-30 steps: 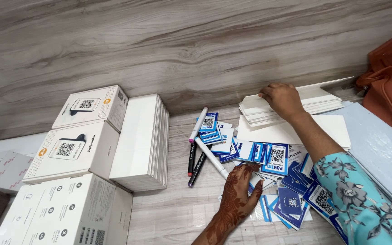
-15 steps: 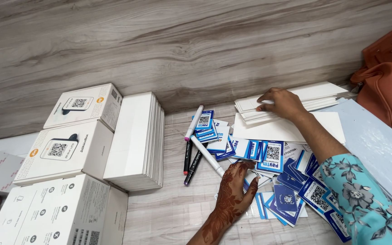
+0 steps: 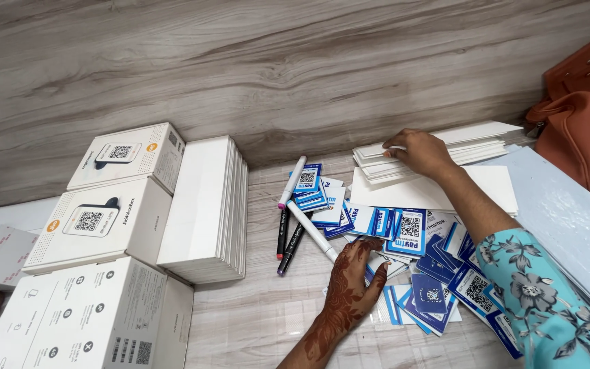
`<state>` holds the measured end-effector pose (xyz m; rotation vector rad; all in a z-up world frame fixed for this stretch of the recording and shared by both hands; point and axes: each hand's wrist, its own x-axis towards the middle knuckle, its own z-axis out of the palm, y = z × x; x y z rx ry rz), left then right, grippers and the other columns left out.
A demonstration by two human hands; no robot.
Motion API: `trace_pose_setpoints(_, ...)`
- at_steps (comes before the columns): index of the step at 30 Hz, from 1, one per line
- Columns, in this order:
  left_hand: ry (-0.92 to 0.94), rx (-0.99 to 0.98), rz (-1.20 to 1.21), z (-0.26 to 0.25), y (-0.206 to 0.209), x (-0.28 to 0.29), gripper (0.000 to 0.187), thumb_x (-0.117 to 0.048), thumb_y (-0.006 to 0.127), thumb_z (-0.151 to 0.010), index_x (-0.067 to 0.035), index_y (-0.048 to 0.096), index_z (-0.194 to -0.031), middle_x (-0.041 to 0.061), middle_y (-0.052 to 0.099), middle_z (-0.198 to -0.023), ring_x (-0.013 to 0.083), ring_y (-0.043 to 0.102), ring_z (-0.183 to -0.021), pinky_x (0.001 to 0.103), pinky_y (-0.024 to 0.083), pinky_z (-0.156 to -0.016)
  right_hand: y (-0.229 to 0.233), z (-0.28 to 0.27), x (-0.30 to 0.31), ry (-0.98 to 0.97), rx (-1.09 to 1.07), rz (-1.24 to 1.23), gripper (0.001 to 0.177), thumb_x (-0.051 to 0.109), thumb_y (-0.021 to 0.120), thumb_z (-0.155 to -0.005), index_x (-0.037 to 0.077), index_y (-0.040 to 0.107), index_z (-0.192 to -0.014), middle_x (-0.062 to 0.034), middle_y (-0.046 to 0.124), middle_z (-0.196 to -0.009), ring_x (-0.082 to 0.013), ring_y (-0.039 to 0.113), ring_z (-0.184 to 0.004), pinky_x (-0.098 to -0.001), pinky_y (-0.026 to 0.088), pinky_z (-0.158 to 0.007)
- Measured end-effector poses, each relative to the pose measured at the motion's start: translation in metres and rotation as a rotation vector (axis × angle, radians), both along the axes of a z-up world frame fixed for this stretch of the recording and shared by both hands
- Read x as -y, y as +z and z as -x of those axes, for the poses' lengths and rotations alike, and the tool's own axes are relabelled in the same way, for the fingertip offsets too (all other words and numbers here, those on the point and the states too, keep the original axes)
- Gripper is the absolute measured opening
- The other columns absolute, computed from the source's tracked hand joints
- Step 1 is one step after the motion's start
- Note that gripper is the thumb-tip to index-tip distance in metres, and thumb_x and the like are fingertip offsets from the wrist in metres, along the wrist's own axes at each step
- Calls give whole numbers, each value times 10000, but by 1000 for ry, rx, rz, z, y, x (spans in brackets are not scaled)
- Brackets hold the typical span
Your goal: The person repeatedly picks up white rectangular cards, folds them, and places them into a stack. The person also handles blue cards with QR codes and white boxes labeled with QR codes, organizing them on the floor.
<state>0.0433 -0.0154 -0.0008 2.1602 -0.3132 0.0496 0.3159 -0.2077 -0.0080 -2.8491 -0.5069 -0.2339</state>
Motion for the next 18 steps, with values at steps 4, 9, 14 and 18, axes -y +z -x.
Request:
trace_pose_setpoints(4,2,11,-1,0,-2,0,417,-302,568,-1031,-17,540,-1334,193,611,-1252,335,583,-1218,486,460,-1062,12,-1,-5,-69,-96,-68,344,473,670,-920,232,782,-1139,1,751,-1175,-198,712,-1059,-394,572,-930)
trace_pose_setpoints(9,4,14,5,-2,-4,0,434,-301,570,-1027,-12,534,-1349,198,611,-1255,342,584,-1218,489,455,-1059,17,-6,-7,-73,-169,-150,334,437,698,-902,238,777,-1158,-12,747,-1196,-219,706,-1074,-422,555,-953)
trace_pose_setpoints(14,-2,39,8,-2,-4,-1,410,-300,578,-1028,-14,556,-1321,195,620,-1248,348,583,-1212,492,458,-1054,10,-10,-4,-37,-126,-90,356,439,675,-932,224,776,-1197,-20,760,-1236,-220,723,-1093,-414,561,-998)
trace_pose_setpoints(18,-10,34,3,-3,-4,-1,412,-293,579,-1024,-17,550,-1330,194,620,-1249,346,585,-1215,489,458,-1057,0,-1,1,135,-35,-2,441,455,726,-854,172,740,-1192,-52,705,-1243,-218,668,-1119,-421,540,-983)
